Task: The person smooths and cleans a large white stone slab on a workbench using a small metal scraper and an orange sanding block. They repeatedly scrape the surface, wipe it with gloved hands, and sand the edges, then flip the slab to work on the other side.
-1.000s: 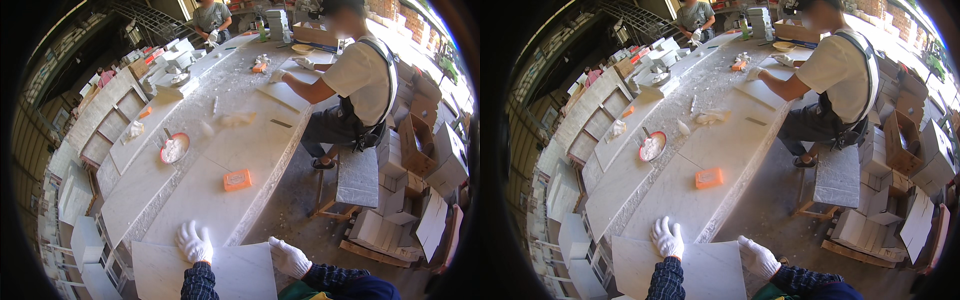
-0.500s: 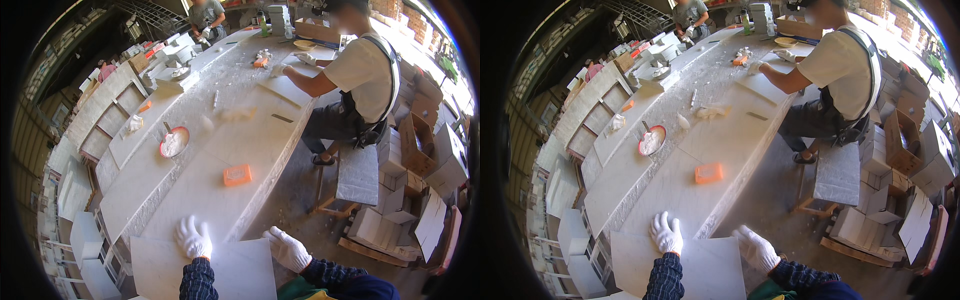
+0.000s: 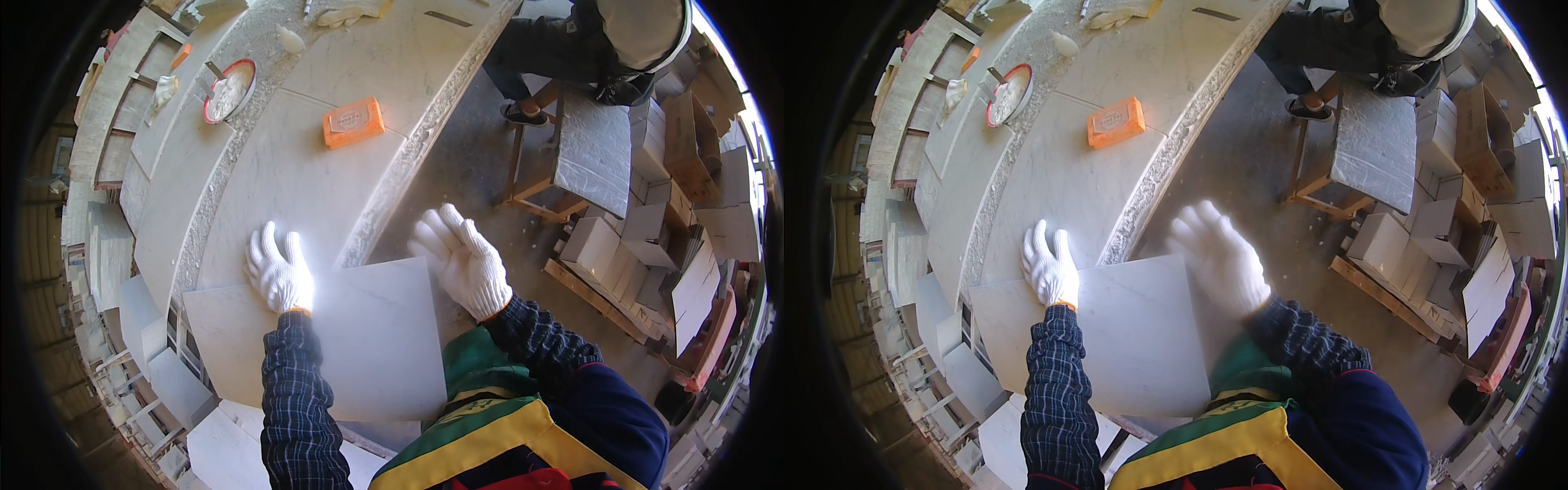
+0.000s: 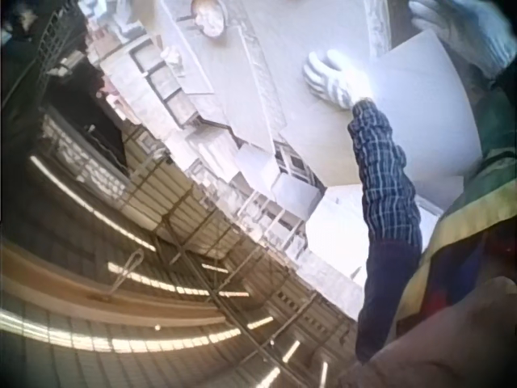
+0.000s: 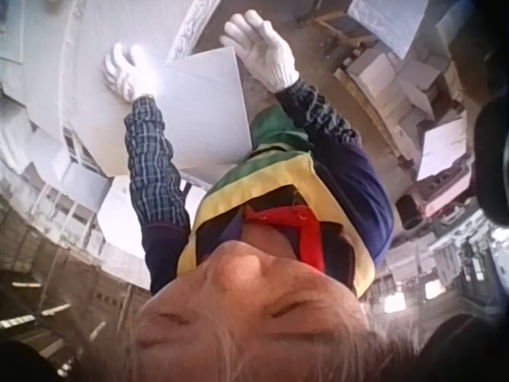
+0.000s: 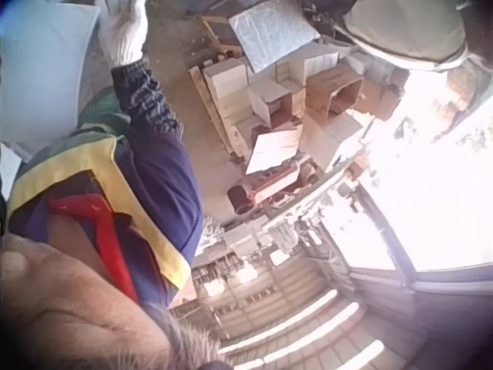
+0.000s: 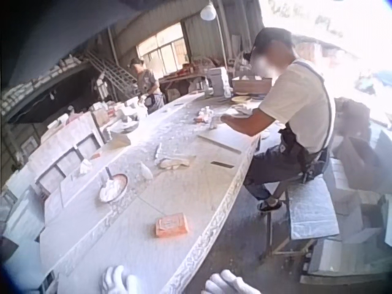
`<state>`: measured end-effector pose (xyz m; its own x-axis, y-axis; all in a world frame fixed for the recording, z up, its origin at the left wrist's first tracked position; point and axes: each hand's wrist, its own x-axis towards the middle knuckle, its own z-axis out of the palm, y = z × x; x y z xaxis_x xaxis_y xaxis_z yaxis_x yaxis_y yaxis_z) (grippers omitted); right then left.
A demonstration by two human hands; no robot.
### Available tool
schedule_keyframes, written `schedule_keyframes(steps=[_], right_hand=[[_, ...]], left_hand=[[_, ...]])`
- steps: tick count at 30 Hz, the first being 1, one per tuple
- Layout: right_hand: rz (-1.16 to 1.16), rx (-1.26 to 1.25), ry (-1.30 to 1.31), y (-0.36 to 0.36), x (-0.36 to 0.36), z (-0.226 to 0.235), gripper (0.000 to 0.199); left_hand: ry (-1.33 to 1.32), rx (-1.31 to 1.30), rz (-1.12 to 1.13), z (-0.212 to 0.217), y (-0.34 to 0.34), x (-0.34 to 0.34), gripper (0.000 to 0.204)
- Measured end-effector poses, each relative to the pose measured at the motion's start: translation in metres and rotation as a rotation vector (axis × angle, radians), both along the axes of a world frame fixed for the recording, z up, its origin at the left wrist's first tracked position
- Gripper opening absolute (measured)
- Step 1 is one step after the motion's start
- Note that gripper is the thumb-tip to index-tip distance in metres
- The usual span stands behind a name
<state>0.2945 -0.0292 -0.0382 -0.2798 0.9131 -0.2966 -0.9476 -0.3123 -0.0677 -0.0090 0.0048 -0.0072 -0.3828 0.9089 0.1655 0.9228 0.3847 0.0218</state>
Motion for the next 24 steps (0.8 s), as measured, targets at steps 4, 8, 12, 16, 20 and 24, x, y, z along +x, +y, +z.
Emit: schedule_keyframes(steps=[4, 8, 12, 16, 20, 24], right_hand=[[-0.041, 0.031, -0.058, 0.009, 0.008, -0.011, 0.052], [0.234, -0.164, -0.364, -0.037, 0.019, -0.021, 0.055], [0.491, -0.124, -0.518, -0.078, 0.02, -0.027, 0.039], [0.598, -0.083, -0.792, -0.048, 0.016, -0.029, 0.051], [0.623, 0.283, -0.675, -0.006, 0.021, -0.018, 0.074], [0.643, 0.071, -0.519, 0.011, 0.027, -0.003, 0.059]], left_hand=[[-0.014, -0.009, 0.013, 0.001, 0.003, 0.003, 0.06], [-0.043, 0.028, -0.002, 0.0, 0.004, 0.005, 0.055], [-0.049, 0.015, 0.014, 0.001, 0.004, 0.005, 0.056], [-0.068, 0.015, 0.011, 0.002, 0.003, 0.006, 0.057], [-0.06, 0.015, 0.013, 0.004, 0.003, 0.006, 0.057], [-0.08, 0.028, -0.002, 0.004, 0.002, 0.006, 0.056]])
